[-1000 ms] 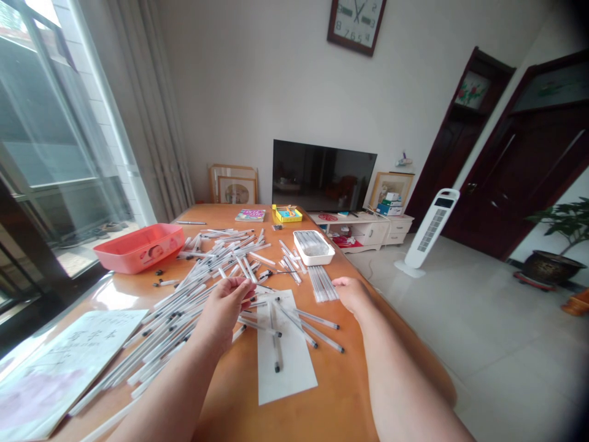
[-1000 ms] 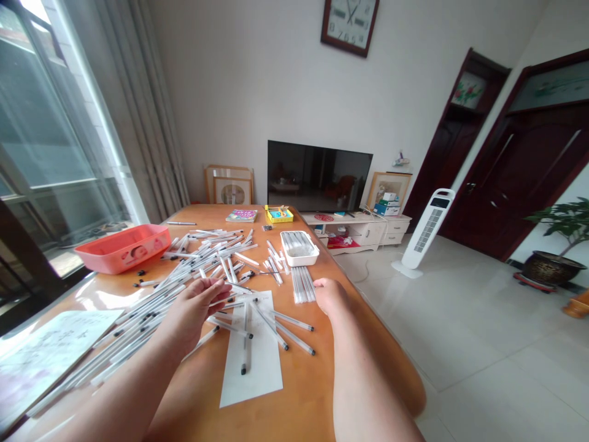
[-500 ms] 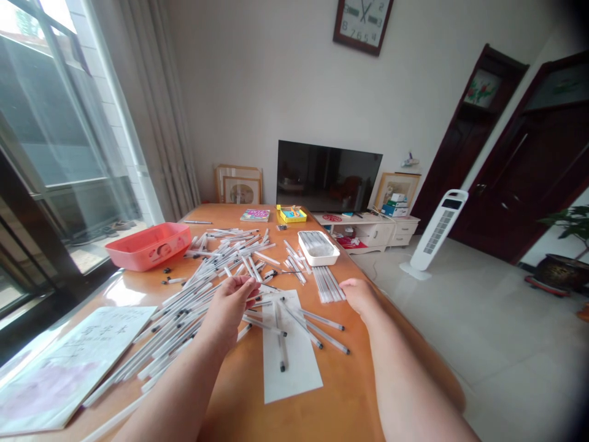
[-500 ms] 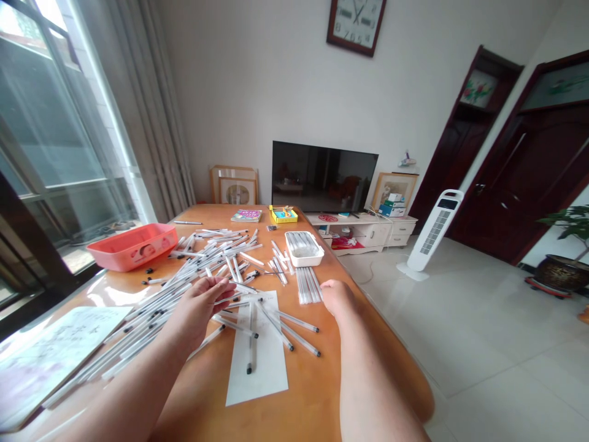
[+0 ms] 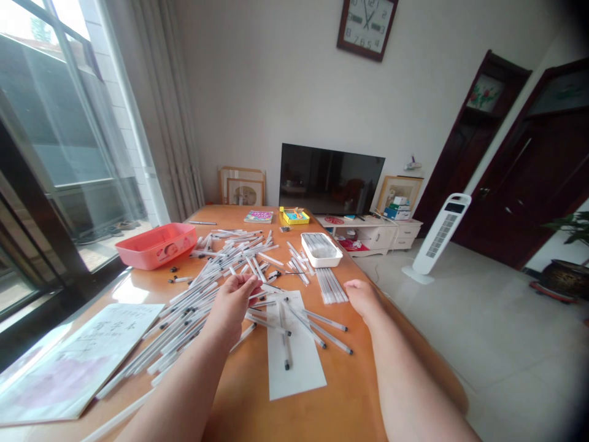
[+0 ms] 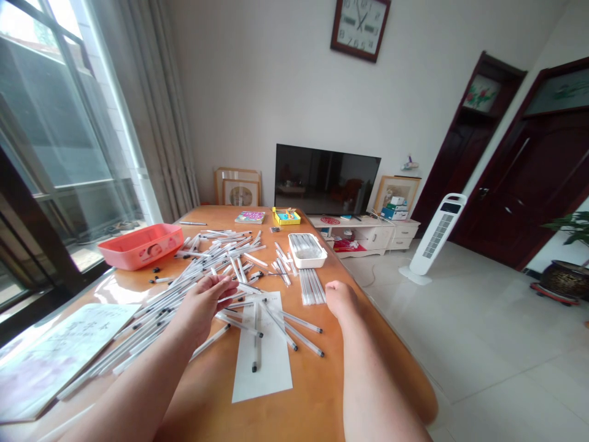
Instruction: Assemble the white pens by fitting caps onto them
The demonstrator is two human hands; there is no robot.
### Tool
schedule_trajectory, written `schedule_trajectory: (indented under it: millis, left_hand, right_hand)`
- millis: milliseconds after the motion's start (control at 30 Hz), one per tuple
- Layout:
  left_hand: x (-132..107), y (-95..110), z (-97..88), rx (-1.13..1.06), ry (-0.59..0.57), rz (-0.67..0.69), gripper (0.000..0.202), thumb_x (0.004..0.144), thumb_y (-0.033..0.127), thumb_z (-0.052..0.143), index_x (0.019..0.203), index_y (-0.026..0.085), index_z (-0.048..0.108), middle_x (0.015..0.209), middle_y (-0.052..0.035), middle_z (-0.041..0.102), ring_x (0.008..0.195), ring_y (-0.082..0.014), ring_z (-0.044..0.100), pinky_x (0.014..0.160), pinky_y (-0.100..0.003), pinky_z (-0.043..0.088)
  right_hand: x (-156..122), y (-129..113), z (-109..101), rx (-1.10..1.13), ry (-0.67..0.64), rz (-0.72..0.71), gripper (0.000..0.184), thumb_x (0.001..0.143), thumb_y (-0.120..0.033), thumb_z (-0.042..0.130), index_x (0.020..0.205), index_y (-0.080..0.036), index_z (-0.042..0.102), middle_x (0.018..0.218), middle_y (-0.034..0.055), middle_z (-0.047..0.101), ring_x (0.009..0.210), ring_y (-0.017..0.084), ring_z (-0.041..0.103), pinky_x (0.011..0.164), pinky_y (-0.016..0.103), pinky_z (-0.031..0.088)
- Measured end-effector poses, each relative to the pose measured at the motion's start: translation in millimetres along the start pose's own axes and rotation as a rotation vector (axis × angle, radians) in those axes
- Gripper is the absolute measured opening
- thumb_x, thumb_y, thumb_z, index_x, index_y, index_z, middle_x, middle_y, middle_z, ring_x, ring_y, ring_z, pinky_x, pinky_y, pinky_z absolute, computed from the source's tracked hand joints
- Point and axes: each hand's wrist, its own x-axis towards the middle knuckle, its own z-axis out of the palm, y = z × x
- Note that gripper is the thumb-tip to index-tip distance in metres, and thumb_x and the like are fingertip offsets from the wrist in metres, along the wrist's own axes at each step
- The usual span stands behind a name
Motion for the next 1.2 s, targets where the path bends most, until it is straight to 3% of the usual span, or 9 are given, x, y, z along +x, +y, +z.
schedule_trajectory:
  millis: [267, 433, 667, 800, 1033, 1200]
  left_hand:
    - [3.0, 4.4, -6.5, -0.053, 0.048, 0.011, 0.040, 0.071, 0.045, 0.078, 0.094, 0.018, 0.060, 0.100, -0.0098, 0.071, 0.091, -0.0205, 0.066, 0.079, -0.032, 0.048]
    - [7.4, 2.7, -11.9, -0.099, 0.065, 0.021, 0.039, 0.071, 0.046, 0.077, 0.093, 0.018, 0.060, 0.101, -0.0111, 0.072, 0.090, -0.0200, 0.067, 0.078, -0.032, 0.049]
    - [8.8, 2.8, -14.4, -0.123, 0.088, 0.027, 0.039, 0.068, 0.046, 0.078, 0.089, 0.018, 0.060, 0.095, -0.0093, 0.073, 0.083, -0.0178, 0.067, 0.074, -0.030, 0.048]
    - [8.8, 4.6, -16.1, -0.150, 0.098, 0.022, 0.039, 0.068, 0.046, 0.079, 0.089, 0.018, 0.060, 0.095, -0.0092, 0.073, 0.083, -0.0179, 0.067, 0.075, -0.030, 0.048]
    - [11.8, 6.9, -22.4, -0.165, 0.111, 0.027, 0.041, 0.069, 0.048, 0.079, 0.090, 0.018, 0.060, 0.095, -0.0093, 0.073, 0.079, -0.0164, 0.067, 0.073, -0.029, 0.047]
    - [12.1, 8.3, -23.8, -0.193, 0.123, 0.018, 0.042, 0.068, 0.049, 0.079, 0.090, 0.018, 0.061, 0.095, -0.0095, 0.073, 0.079, -0.0165, 0.067, 0.071, -0.029, 0.047]
  right_hand:
    - [-13.3, -30.6, -15.3, 0.136, 0.097, -0.001, 0.032, 0.086, -0.036, 0.050, 0.104, -0.025, 0.074, 0.095, 0.0044, 0.076, 0.078, 0.019, 0.069, 0.067, 0.026, 0.050]
    - [-32.3, -70.2, -32.4, 0.261, 0.101, -0.219, 0.029, 0.083, -0.034, 0.055, 0.101, -0.024, 0.075, 0.085, 0.0025, 0.075, 0.073, 0.018, 0.066, 0.063, 0.024, 0.046]
    - [-34.3, -119.3, -45.2, 0.014, -0.081, -0.263, 0.022, 0.085, -0.031, 0.056, 0.093, -0.024, 0.075, 0.084, 0.0029, 0.074, 0.075, 0.019, 0.063, 0.061, 0.025, 0.040]
    - [-14.4, -125.3, -30.3, -0.213, -0.138, -0.243, 0.018, 0.085, -0.031, 0.057, 0.085, -0.024, 0.074, 0.085, 0.0021, 0.074, 0.077, 0.018, 0.063, 0.060, 0.025, 0.035]
    - [17.2, -125.3, 10.8, -0.287, -0.177, -0.142, 0.016, 0.083, -0.031, 0.061, 0.086, -0.026, 0.076, 0.088, 0.0055, 0.075, 0.082, 0.021, 0.067, 0.066, 0.027, 0.042]
    - [31.6, -132.9, 27.1, -0.322, -0.181, -0.070, 0.023, 0.080, -0.039, 0.066, 0.089, -0.021, 0.076, 0.093, 0.0136, 0.075, 0.090, 0.030, 0.070, 0.072, 0.034, 0.049]
